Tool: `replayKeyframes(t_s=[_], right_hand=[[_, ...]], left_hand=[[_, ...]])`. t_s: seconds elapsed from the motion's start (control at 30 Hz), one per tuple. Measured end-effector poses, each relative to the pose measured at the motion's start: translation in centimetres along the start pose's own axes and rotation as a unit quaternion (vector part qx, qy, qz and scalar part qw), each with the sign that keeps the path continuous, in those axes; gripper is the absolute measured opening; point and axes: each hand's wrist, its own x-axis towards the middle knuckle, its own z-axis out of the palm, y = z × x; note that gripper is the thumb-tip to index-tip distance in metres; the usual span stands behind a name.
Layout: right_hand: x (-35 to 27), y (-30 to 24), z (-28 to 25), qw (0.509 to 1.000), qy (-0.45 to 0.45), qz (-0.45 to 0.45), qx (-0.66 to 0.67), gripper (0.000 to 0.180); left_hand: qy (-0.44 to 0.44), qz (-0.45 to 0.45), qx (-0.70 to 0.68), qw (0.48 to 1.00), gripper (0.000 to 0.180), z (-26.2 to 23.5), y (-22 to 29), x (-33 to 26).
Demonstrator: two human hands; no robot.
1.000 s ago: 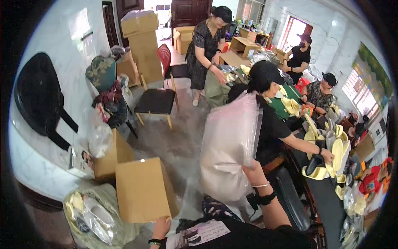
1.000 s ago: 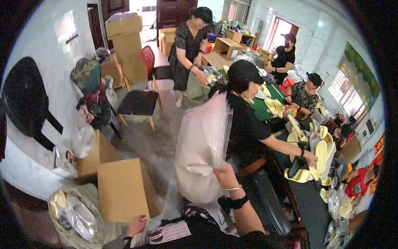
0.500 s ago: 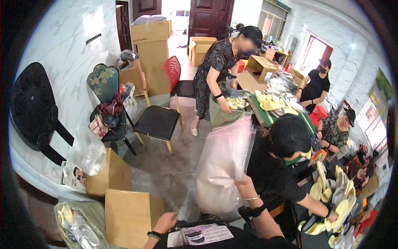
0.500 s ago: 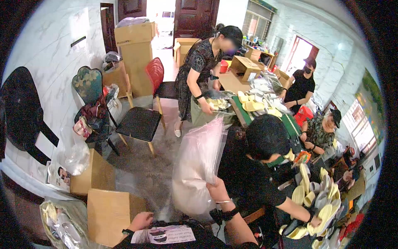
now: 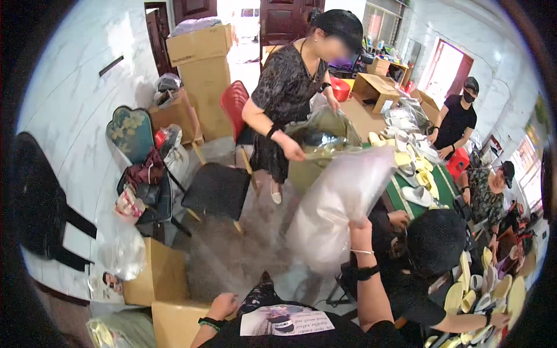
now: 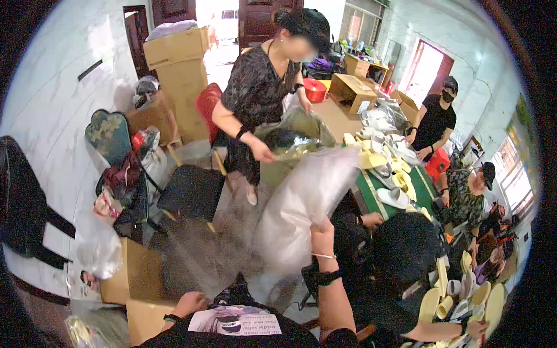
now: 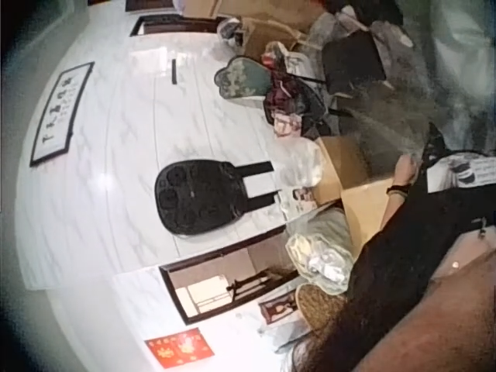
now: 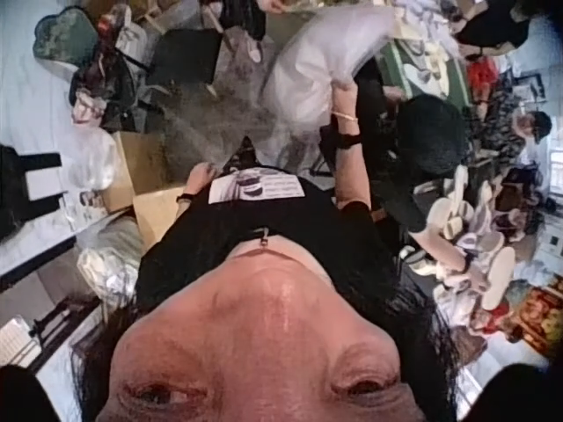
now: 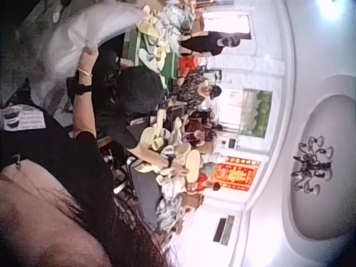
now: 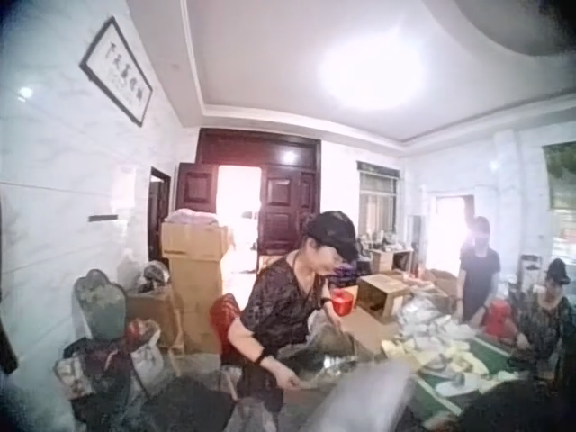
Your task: Packaging yellow and white rubber slides into plastic bags.
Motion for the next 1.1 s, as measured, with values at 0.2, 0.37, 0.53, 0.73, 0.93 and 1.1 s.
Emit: replayKeyframes(t_s=[0.2, 0.37, 0.53, 0.73, 0.93, 1.1], right_hand=[[8.9, 1.0, -0.4, 0.993, 0.118, 0.026, 0.016, 0.036], [13.3, -0.5, -1.5, 0.978, 0.192, -0.032, -0.074, 0.029], [18.7, -2.5, -2.2, 0.961, 0.228, 0.042, -0.149, 0.032], [26.6, 6.0, -3.6, 0.972, 0.221, -0.072, -0.012, 0.043], [30.7, 7.1, -1.0, 0.964, 0.243, -0.039, -0.098, 0.040], [33.0, 6.2, -0.2, 0.972, 0.222, 0.004, -0.078, 0.043]], left_hand=[[-0.032, 0.048, 0.002, 0.998, 0.031, -8.4, 0.2, 15.4], [0.057, 0.216, 0.008, 0.975, 0.052, -17.8, 6.9, 28.1], [0.108, 0.313, 0.005, 0.943, 0.074, -21.8, 16.7, 34.8], [0.045, 0.302, 0.150, 0.940, 0.100, -18.5, 20.1, 42.3], [-0.020, 0.375, 0.205, 0.904, 0.100, -17.7, 22.4, 47.9], [-0.029, 0.272, 0.185, 0.944, 0.102, -17.0, 23.1, 50.0]])
